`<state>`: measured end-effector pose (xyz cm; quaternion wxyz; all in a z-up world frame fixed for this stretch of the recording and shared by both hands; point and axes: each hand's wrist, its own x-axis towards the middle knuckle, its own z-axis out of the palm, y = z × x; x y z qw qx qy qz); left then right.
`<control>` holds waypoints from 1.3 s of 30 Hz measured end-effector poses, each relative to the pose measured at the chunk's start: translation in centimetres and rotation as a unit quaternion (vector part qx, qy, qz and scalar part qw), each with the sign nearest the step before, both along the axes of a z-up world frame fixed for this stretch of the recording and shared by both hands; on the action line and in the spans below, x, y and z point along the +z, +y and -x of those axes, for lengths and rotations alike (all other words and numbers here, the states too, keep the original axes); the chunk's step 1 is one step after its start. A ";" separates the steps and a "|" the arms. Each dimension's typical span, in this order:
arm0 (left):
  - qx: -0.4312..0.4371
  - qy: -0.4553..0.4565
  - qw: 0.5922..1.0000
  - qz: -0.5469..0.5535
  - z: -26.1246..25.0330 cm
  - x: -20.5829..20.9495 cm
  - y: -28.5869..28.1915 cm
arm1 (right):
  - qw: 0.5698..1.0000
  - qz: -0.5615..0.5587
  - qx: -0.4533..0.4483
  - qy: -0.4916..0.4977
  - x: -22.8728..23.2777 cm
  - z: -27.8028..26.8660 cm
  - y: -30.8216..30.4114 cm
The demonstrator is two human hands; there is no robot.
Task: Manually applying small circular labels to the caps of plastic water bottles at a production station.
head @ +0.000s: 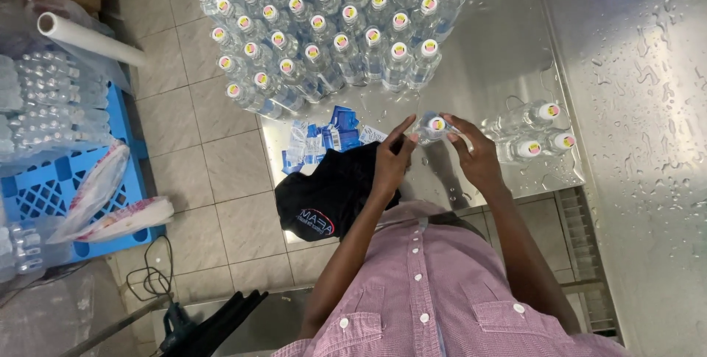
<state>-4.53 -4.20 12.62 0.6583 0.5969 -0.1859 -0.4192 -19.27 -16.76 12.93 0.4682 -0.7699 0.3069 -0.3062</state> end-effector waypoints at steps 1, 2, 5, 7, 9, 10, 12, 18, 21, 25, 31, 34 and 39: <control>0.000 0.001 1.000 -0.003 0.2 0.1 -0.2 | 1.000 -0.003 0.000 0.001 -0.6 0.1 -0.1; -0.020 -0.044 0.999 -0.002 0.4 0.3 -0.3 | 1.000 0.017 0.006 -0.002 -1.3 0.2 -0.2; -0.034 -0.111 0.993 -0.015 0.9 -3.7 -0.4 | 0.999 0.038 0.011 -0.009 -2.6 -0.3 -0.4; -0.029 -0.131 0.991 -0.031 1.0 -6.1 -0.3 | 0.999 0.036 0.007 -0.012 -3.5 -0.4 -0.4; -0.019 -0.132 0.990 -0.045 0.8 -6.8 -0.2 | 0.999 0.034 0.001 -0.016 -4.4 -0.2 -0.4; -0.019 -0.131 0.990 -0.046 0.9 -7.3 -0.1 | 0.999 0.032 0.001 -0.015 -4.7 -0.1 -0.4; -0.030 -0.120 0.991 -0.043 1.0 -8.5 0.0 | 1.000 0.015 0.006 0.007 -5.5 0.3 -0.3; -0.054 -0.106 0.992 -0.041 0.0 -11.4 -0.2 | 0.999 -0.022 0.001 0.047 -9.3 -0.6 0.4; -0.062 -0.087 0.993 -0.057 -0.4 -8.4 0.4 | 0.993 -0.091 -0.012 0.076 -11.8 -1.5 0.5; -0.078 -0.088 0.990 -0.072 -1.2 -14.2 0.6 | 0.991 -0.115 -0.028 0.055 -11.9 -2.5 1.0; -0.049 -0.055 0.993 -0.094 -1.5 -13.5 2.0 | 0.991 -0.085 -0.017 0.098 -10.0 -3.1 1.6; -0.037 -0.050 0.993 -0.102 -2.6 -14.1 2.9 | 0.991 -0.059 -0.013 0.123 -10.5 -3.3 1.6; 0.038 -0.022 0.987 -0.153 -4.9 -9.0 5.5 | 0.991 -0.047 -0.007 0.124 -12.9 -3.8 0.8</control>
